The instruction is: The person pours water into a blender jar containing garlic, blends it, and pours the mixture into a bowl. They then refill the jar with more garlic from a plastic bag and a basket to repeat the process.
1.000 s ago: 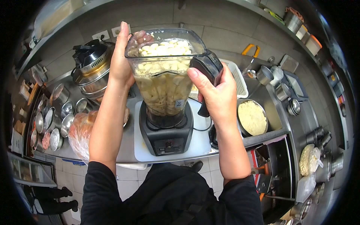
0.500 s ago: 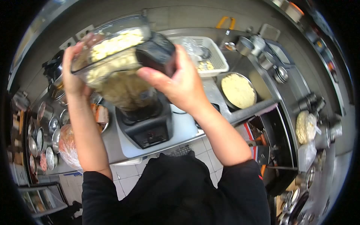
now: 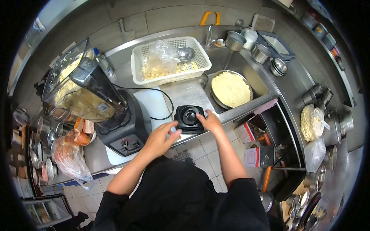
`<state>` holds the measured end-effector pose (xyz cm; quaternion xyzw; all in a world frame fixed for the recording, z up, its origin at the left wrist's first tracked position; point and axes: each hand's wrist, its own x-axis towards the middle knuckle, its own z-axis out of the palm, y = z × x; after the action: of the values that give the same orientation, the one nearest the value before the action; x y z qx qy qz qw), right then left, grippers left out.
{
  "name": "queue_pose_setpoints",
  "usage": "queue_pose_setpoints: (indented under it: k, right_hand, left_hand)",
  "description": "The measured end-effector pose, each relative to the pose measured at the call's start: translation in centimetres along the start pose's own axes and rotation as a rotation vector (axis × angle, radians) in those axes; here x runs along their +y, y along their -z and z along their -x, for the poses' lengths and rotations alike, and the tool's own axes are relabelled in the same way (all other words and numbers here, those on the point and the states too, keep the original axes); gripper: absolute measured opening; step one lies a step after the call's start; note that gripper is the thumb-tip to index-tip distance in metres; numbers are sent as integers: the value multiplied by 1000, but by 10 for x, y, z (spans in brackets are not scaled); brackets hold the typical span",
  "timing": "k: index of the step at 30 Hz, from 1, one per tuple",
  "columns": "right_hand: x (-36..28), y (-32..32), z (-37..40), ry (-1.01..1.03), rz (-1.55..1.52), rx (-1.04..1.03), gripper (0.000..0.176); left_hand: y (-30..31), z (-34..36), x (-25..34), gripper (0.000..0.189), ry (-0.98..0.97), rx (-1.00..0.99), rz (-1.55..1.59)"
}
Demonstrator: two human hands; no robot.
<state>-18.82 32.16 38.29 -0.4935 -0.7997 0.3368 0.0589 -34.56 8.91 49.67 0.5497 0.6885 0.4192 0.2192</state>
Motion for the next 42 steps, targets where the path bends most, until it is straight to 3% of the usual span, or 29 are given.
queue_pose_setpoints:
  k: [3,8,12,14,16,18,19,20,22,24,26,29,30,31,35,37,40,42]
  right_hand:
    - [7,-24,4,6,-96,52,79]
    - [14,-22,8,100,-161,199,67]
    - [-2,17,15,222,-285,309,62]
    - [-36,64,26,370,-341,380,59]
    - [-94,115,51,464,-475,426,55]
    - [-157,159,77,683,-532,524,52]
    - [-193,181,91,780,-626,451,52]
    - [-230,198,106,871,-716,379,51]
    - [-300,215,130,997,-708,448,48]
    - [-359,222,143,1018,-598,384,52]
    - [-412,213,137,983,-492,268,60]
    - [-463,177,136,958,-354,165,63]
    - [-471,163,129,932,-323,151,62]
    - [-476,147,115,975,-255,295,62]
    - [-474,135,128,881,-174,286,62]
    - [-477,143,145,716,-191,100,63]
    - [-481,145,136,698,-183,70,56]
    - [-483,147,135,671,-147,49,57]
  left_hand:
    - [-63,-47,-68,52,219,61,-215]
    - [-103,-65,-72,57,366,46,-198]
    - [-77,-62,-14,50,35,323,-264]
    - [-40,-57,43,66,4,325,-330]
    - [-3,-54,86,73,-237,521,-420]
    - [44,-49,131,72,-403,655,-473]
    - [70,-43,152,70,-480,739,-541]
    - [101,-36,172,68,-525,783,-575]
    - [156,-23,198,57,-566,904,-581]
    - [214,-4,208,43,-562,958,-547]
    - [260,12,207,51,-471,882,-283]
    - [307,29,170,53,-333,901,-337]
    - [315,30,153,53,-292,919,-379]
    - [318,34,139,54,-231,890,-352]
    - [318,38,103,57,-252,892,-363]
    - [329,46,119,56,-202,843,-308]
    - [362,34,142,59,-141,816,-296]
    - [394,-9,143,66,-284,741,-360]
